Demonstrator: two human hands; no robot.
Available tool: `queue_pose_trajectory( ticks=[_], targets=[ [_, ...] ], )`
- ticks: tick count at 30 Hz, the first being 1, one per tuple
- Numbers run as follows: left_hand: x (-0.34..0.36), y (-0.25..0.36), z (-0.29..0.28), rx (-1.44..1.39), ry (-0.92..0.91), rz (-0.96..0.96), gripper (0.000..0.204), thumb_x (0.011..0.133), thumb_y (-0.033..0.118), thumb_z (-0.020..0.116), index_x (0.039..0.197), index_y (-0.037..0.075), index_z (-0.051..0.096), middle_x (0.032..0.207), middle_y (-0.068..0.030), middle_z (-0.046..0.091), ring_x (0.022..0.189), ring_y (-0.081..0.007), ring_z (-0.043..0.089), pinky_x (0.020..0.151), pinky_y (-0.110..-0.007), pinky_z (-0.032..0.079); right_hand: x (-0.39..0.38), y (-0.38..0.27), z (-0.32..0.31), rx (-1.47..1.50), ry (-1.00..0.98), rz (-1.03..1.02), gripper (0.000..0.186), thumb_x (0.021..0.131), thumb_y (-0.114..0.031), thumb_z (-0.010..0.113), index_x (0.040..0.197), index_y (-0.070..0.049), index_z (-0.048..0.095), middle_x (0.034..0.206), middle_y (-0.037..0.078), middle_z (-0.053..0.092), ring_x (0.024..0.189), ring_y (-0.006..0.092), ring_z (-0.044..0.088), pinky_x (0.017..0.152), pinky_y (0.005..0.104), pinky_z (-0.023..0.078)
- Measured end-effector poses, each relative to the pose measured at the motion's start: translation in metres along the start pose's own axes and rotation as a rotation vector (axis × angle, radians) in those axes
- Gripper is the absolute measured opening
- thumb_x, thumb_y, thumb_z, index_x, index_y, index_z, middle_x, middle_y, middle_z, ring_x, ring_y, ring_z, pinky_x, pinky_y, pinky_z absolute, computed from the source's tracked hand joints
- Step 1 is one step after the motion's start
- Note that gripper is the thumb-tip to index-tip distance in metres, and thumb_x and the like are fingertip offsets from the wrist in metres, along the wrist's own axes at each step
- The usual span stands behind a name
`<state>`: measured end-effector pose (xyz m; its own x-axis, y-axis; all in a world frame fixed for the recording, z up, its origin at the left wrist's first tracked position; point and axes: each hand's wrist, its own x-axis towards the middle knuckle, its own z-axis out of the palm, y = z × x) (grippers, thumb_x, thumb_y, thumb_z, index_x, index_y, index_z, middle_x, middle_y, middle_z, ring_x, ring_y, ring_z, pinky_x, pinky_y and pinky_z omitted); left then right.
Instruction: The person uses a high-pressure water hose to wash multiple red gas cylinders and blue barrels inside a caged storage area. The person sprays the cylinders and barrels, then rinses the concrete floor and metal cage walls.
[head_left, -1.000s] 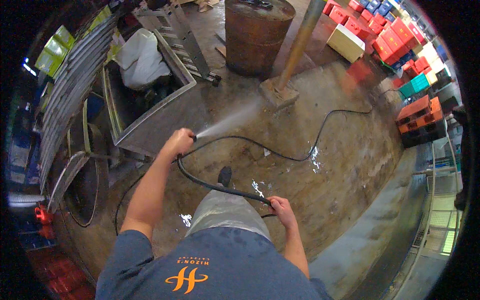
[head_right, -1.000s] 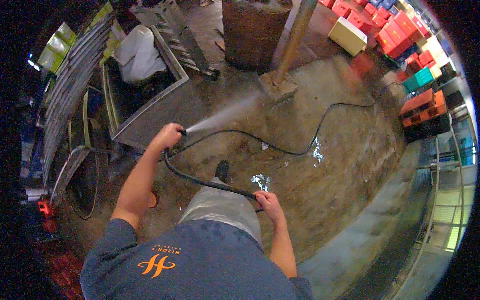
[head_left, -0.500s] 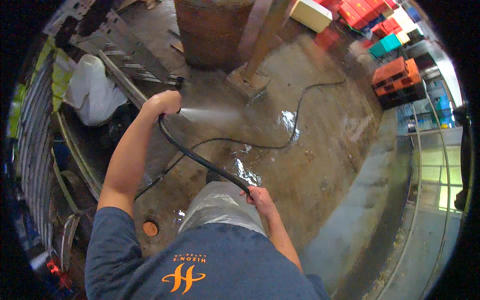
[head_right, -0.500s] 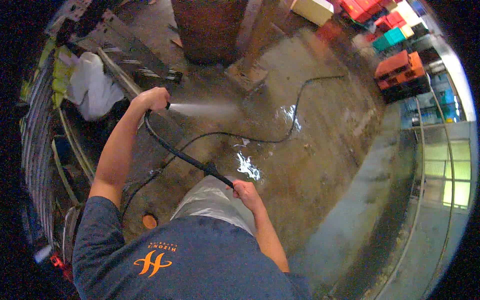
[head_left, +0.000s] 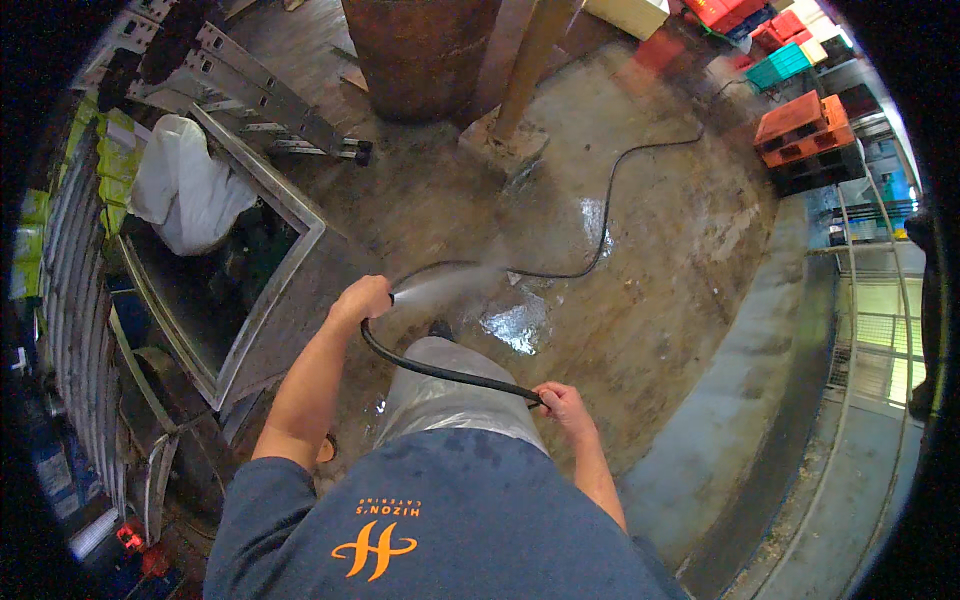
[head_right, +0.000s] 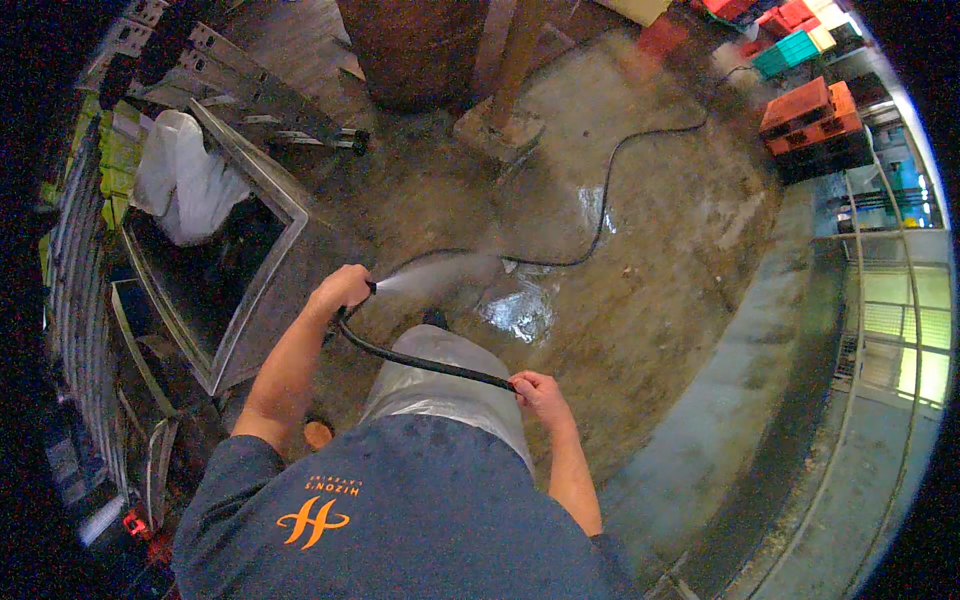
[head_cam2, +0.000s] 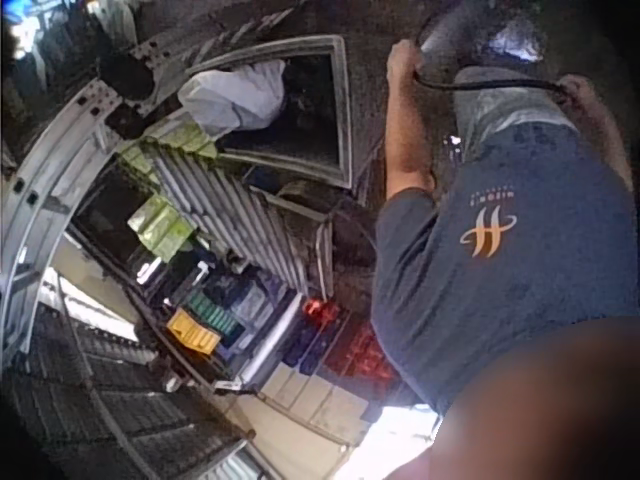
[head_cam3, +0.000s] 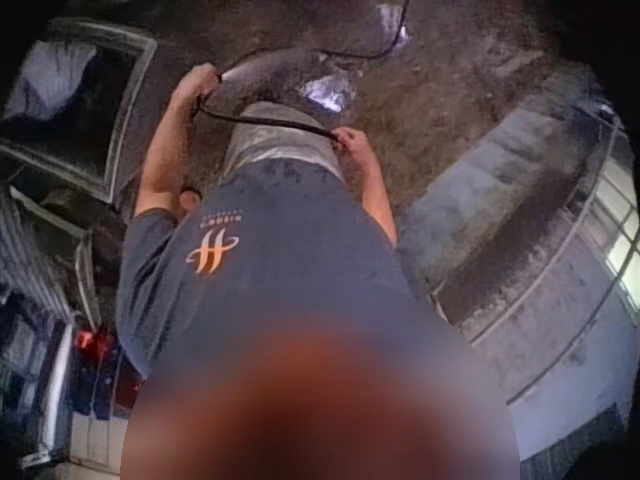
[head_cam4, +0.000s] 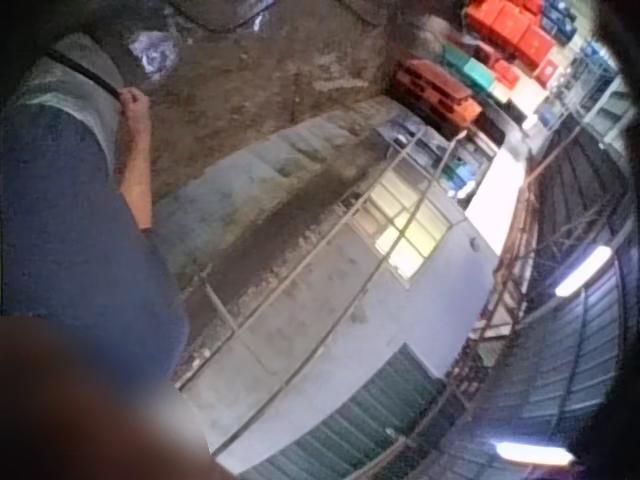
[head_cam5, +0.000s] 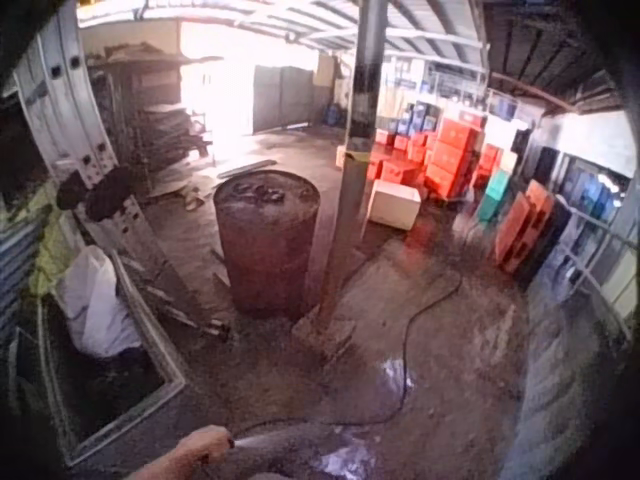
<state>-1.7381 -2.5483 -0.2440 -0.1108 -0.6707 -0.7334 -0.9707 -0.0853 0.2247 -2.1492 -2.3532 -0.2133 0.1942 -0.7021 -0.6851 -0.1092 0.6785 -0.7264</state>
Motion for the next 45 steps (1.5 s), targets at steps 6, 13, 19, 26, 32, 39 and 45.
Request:
queue_pose_trajectory(
  ticks=[6,13,19,26,32,39,45],
  targets=[
    [-0.031,0.005,0.023,-0.040,0.059,0.105,0.030,0.076,0.009,0.053,0.099,0.007,0.072,0.095,-0.0197,0.070,0.089,-0.0394,0.066,0.075,-0.047,0.053,-0.006,0.015,-0.010,-0.088,-0.040,0.012,0.028,0.089,-0.032,0.065,0.098,-0.006,0.069,0.075,-0.003,0.060,0.065,0.0064,0.052,0.057,0.0239,0.041],
    [-0.057,0.046,0.049,-0.158,0.022,0.064,0.040,0.078,0.007,0.051,0.112,0.014,0.070,0.084,-0.0196,0.069,0.072,-0.0333,0.068,0.066,-0.042,0.052,-0.037,0.055,-0.019,-0.025,-0.044,-0.031,0.028,0.086,-0.031,0.068,0.099,-0.006,0.069,0.078,-0.002,0.062,0.066,0.0074,0.053,0.060,0.0246,0.044],
    [-0.082,0.080,0.082,-0.153,0.116,0.166,0.037,0.080,0.010,0.053,0.113,0.012,0.070,0.084,-0.0199,0.069,0.070,-0.0313,0.068,0.065,-0.042,0.053,-0.074,0.106,-0.034,-0.047,0.106,-0.117,0.030,0.085,-0.034,0.070,0.097,-0.006,0.070,0.072,-0.001,0.062,0.064,0.0075,0.053,0.059,0.0249,0.045],
    [-0.093,0.099,0.145,-0.081,0.058,0.160,0.037,0.078,0.009,0.055,0.112,0.005,0.069,0.083,-0.0228,0.069,0.070,-0.0329,0.069,0.066,-0.042,0.055,-0.125,0.144,-0.037,-0.072,0.254,-0.095,0.032,0.085,-0.035,0.071,0.090,-0.003,0.071,0.068,-0.001,0.060,0.060,0.0087,0.053,0.055,0.0261,0.043],
    [-0.088,0.121,0.163,-0.163,0.035,0.293,0.039,0.077,0.009,0.055,0.113,0.003,0.067,0.091,-0.0233,0.069,0.080,-0.0328,0.070,0.075,-0.042,0.053,-0.167,0.149,-0.031,-0.005,0.397,-0.003,0.026,0.087,-0.030,0.067,0.092,-0.005,0.072,0.075,-0.001,0.063,0.066,0.0082,0.055,0.057,0.0259,0.045],
    [-0.087,0.109,0.157,-0.434,0.205,0.262,0.037,0.079,0.011,0.057,0.114,0.003,0.066,0.096,-0.0226,0.069,0.093,-0.0340,0.067,0.081,-0.040,0.052,-0.177,0.174,0.003,-0.028,0.423,0.015,0.030,0.087,-0.033,0.066,0.092,-0.004,0.071,0.072,-0.001,0.061,0.062,0.0091,0.053,0.056,0.0274,0.045],
    [-0.115,0.049,0.188,-0.650,0.452,-0.037,0.039,0.084,0.012,0.048,0.121,0.006,0.058,0.109,-0.0245,0.065,0.107,-0.0403,0.061,0.091,-0.047,0.048,-0.183,0.197,0.037,-0.058,0.537,0.147,0.026,0.086,-0.027,0.067,0.086,-0.001,0.068,0.072,0.000,0.057,0.065,0.0094,0.050,0.054,0.0283,0.040]
  ],
)
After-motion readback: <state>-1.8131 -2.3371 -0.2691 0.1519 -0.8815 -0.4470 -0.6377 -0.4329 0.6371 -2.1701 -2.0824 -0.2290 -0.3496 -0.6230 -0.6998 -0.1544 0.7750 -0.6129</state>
